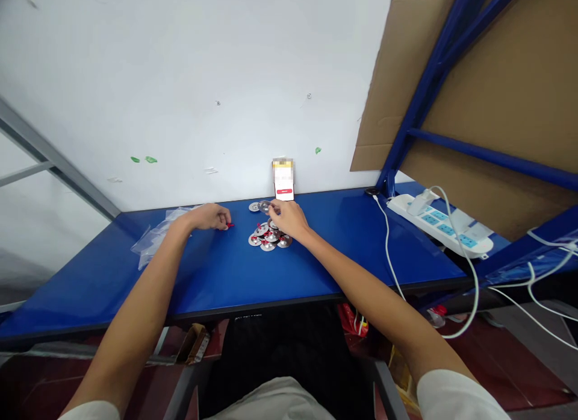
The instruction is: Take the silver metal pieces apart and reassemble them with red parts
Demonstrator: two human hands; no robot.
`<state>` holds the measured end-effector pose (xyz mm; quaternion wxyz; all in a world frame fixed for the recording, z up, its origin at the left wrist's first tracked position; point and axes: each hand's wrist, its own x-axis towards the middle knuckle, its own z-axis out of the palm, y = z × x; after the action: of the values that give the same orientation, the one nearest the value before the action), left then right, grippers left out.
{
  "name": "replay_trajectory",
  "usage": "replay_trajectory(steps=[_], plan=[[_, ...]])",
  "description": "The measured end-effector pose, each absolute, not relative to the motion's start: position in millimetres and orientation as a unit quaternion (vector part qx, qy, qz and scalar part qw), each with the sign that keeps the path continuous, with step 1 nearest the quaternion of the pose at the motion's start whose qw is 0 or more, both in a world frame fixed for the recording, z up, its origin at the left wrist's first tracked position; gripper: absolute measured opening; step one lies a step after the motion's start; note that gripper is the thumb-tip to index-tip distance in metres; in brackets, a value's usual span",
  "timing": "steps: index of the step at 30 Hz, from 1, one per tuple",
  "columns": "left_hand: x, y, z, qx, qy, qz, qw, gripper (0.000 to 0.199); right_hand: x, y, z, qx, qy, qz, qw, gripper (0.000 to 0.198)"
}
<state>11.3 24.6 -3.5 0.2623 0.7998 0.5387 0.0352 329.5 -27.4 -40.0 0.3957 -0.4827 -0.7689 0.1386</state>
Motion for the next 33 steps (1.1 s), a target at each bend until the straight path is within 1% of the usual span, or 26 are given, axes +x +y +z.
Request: replay_trajectory(steps=[3, 5, 7, 9, 12, 15, 18, 21, 24, 27, 30, 33], plan=[[15.7, 21.8, -0.5, 0.804, 0.54, 0.048, 0.245, 0.027, 328.4, -29.8, -37.3, -0.473, -0.771, 0.158, 0.397, 0.019], [26.1, 16.2, 3.2, 0.817, 0.519, 0.113, 0.222, 0.032, 327.6, -30.4, -36.7, -0.46, -0.773, 0.173, 0.401, 0.02], [42.5, 7.5, 6.4, 0.83, 0.468, 0.21, 0.219, 0.037, 326.6, -29.7, -37.6, -0.448, -0.777, 0.185, 0.402, 0.022], [61.8, -2.3, 6.8, 0.825, 0.414, 0.275, 0.27, 0.04, 325.6, -28.1, -39.7, -0.435, -0.78, 0.199, 0.404, 0.025], [86.6, -11.9, -0.7, 0.789, 0.38, 0.331, 0.351, 0.042, 324.9, -25.6, -42.5, -0.426, -0.77, 0.239, 0.409, 0.03], [97.9, -8.1, -14.9, 0.75, 0.397, 0.381, 0.367, 0.043, 326.9, -24.1, -41.6, -0.431, -0.766, 0.259, 0.401, 0.033], [96.7, 8.3, -28.7, 0.692, 0.47, 0.415, 0.359, 0.04, 332.2, -22.0, -37.3, -0.436, -0.774, 0.215, 0.407, 0.027], [90.4, 28.1, -38.1, 0.615, 0.58, 0.428, 0.319, 0.033, 338.2, -18.2, -35.0, -0.449, -0.778, 0.148, 0.413, 0.021], [85.0, 41.6, -44.5, 0.595, 0.634, 0.406, 0.281, 0.03, 340.3, -15.3, -37.0, -0.454, -0.785, 0.128, 0.4, 0.025], [82.9, 46.0, -49.9, 0.635, 0.634, 0.375, 0.233, 0.026, 337.8, -15.6, -39.4, -0.454, -0.794, 0.12, 0.386, 0.026], [83.8, 43.9, -52.5, 0.709, 0.61, 0.329, 0.133, 0.019, 334.9, -17.7, -39.3, -0.455, -0.8, 0.113, 0.374, 0.027], [86.2, 38.2, -49.1, 0.75, 0.6, 0.276, 0.033, 0.025, 335.3, -18.2, -38.0, -0.456, -0.801, 0.112, 0.372, 0.027]])
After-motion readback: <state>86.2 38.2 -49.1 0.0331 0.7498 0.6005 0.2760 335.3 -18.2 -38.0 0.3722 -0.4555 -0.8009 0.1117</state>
